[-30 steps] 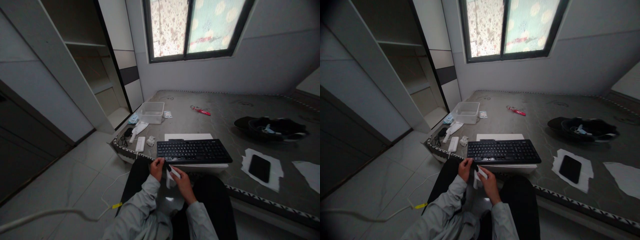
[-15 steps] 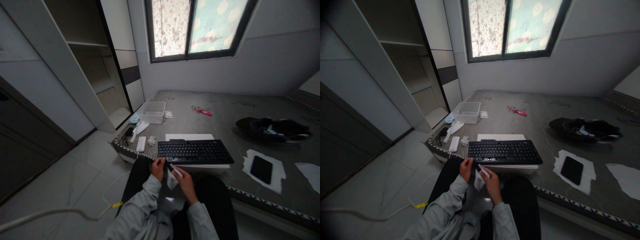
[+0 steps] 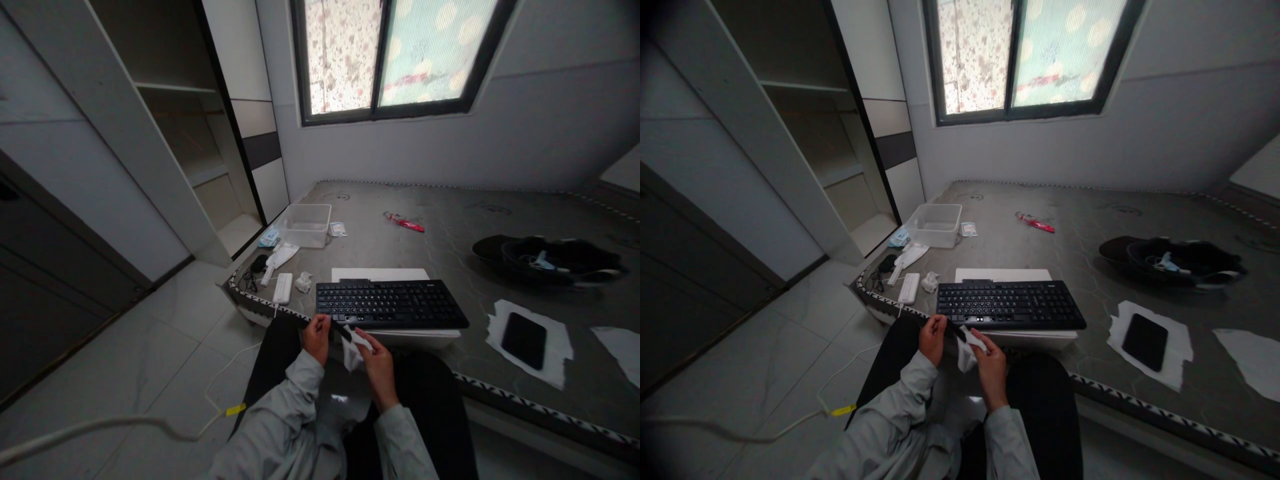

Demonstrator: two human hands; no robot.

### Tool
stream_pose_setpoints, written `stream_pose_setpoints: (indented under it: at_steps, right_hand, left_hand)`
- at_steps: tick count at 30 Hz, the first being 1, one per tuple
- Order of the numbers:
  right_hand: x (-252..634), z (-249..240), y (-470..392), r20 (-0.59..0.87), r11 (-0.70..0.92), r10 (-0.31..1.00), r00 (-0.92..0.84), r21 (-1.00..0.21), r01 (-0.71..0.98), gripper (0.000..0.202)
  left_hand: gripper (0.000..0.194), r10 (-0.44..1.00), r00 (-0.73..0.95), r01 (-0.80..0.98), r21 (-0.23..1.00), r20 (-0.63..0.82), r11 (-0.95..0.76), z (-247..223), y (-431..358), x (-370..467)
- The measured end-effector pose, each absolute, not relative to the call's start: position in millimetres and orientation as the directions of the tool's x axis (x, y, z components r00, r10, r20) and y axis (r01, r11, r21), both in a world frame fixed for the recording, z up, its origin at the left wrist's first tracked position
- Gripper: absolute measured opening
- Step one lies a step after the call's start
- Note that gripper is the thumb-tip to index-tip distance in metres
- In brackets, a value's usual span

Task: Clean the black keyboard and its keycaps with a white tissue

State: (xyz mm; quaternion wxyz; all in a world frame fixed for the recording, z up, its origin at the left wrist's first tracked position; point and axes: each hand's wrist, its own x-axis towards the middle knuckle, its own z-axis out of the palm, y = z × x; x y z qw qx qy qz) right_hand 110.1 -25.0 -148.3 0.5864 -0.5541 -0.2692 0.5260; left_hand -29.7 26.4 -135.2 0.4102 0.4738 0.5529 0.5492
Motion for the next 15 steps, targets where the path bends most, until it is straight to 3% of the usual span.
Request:
stream_pose_setpoints:
  at_steps: [6,15]
  right_hand:
    - [111.0,-150.4,-24.5,-0.270,-0.124,0.896,0.353,-0.915,-0.385,0.045]
    - [115.1,-156.7,-24.6,-0.297,-0.090,0.840,0.454,-0.902,-0.422,0.057]
  left_hand:
    - [0.036,0.979,-0.190,0.053,0.997,0.066,-0.057,-129.9,23.9,-29.3]
    - [0.045,0.983,-0.186,-0.018,1.000,0.009,-0.013,-131.2,23.1,-26.6]
